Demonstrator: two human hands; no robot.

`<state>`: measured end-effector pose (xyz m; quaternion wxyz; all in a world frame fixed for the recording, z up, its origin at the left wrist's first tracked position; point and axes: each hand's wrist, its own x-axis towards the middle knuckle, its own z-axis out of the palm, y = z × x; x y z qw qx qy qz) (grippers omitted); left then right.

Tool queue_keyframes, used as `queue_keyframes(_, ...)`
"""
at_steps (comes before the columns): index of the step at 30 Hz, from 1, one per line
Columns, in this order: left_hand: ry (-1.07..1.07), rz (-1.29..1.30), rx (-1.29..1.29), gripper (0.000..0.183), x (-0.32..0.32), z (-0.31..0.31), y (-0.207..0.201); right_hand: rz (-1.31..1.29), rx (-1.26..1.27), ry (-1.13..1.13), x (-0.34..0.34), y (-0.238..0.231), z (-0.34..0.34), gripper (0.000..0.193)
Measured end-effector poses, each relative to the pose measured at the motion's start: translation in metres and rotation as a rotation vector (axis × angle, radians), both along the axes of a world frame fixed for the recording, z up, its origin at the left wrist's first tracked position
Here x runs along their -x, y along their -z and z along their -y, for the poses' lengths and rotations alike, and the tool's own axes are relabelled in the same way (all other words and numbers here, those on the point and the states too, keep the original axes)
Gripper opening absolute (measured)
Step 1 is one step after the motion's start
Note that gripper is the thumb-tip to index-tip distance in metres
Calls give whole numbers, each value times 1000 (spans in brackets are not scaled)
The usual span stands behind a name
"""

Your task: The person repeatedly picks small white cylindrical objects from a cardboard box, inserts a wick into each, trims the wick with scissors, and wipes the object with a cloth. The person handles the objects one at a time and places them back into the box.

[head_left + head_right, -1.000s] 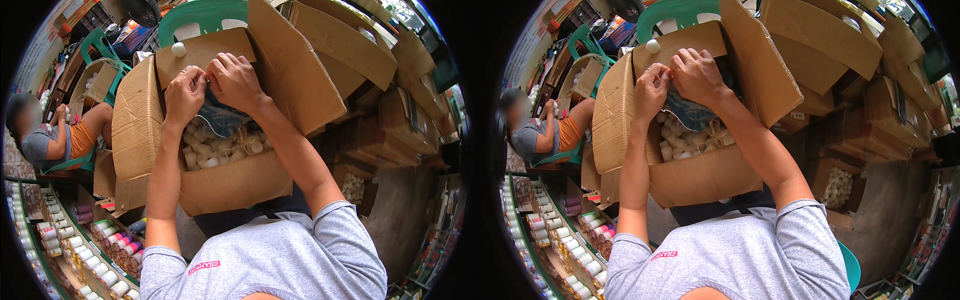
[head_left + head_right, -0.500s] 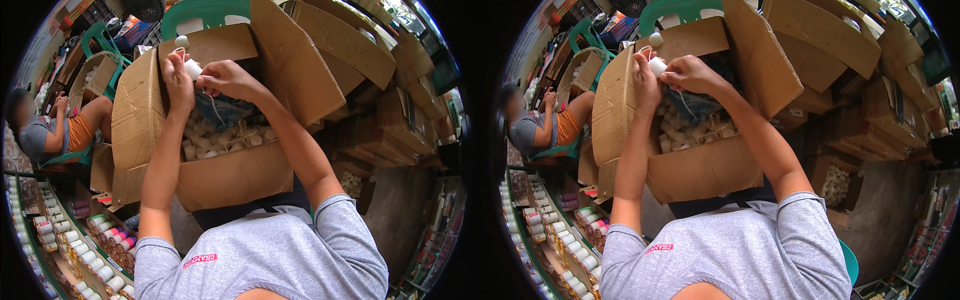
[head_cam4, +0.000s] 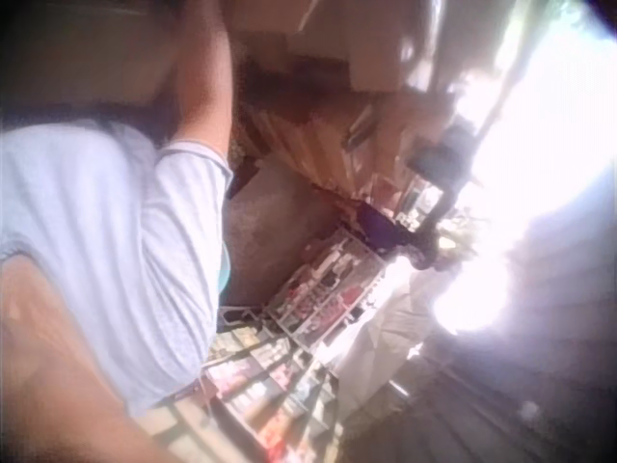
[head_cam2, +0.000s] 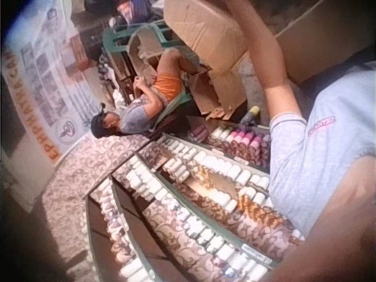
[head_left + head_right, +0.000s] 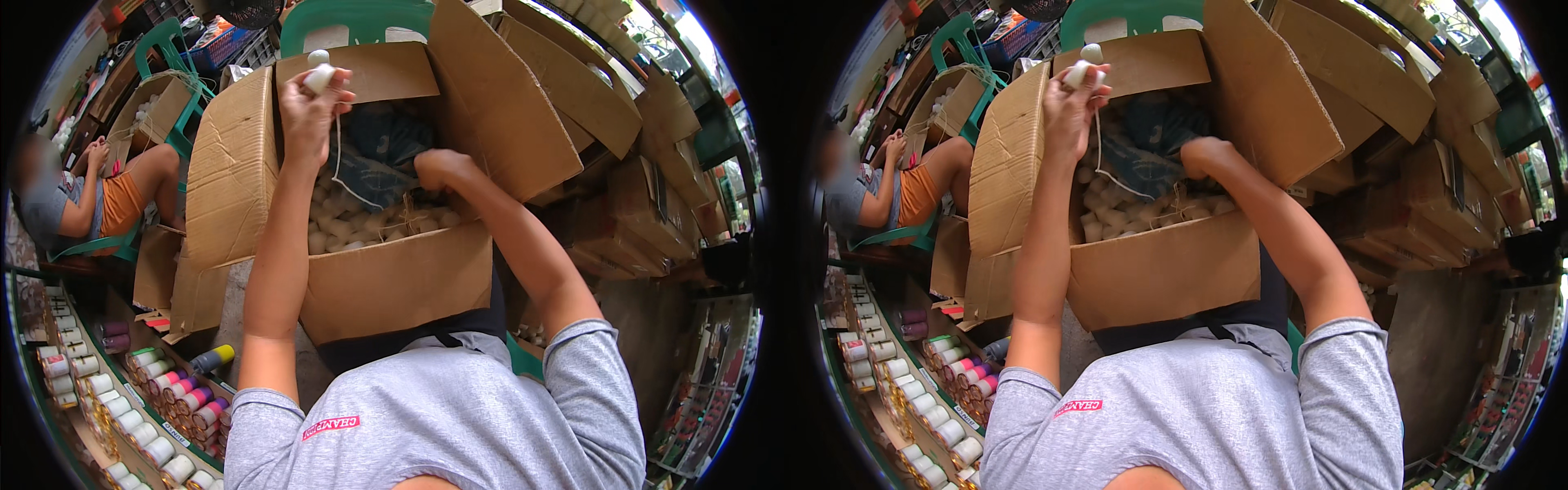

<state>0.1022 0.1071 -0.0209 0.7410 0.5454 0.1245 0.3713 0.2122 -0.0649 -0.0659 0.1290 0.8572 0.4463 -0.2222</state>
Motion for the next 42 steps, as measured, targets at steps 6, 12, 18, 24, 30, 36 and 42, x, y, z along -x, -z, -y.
queue_keyframes(6, 209, 133, -158, 48, -4, 10, 3, 84, 53, -331, -6, 66, -12, 33)
queue_keyframes(12, 244, -6, -329, 41, 4, 13, -3, 158, -9, -281, 3, 79, -6, 49)
queue_keyframes(18, 15, -83, -521, 39, 0, 4, 5, 86, -90, -344, 24, 13, 0, 66)
queue_keyframes(24, -140, -88, -655, 35, 12, -8, 1, -33, -130, -338, 37, -125, 37, 38)
queue_keyframes(30, -89, -171, -589, 36, 25, 2, -6, -1180, -752, 385, -5, -144, 97, 37)
queue_keyframes(36, 26, -200, -555, 36, 53, 39, -15, -1550, -1427, 262, 48, -112, 73, 52)
queue_keyframes(42, 108, -228, -557, 43, 84, 66, -19, -1053, -1808, 23, 61, -134, 62, 44)
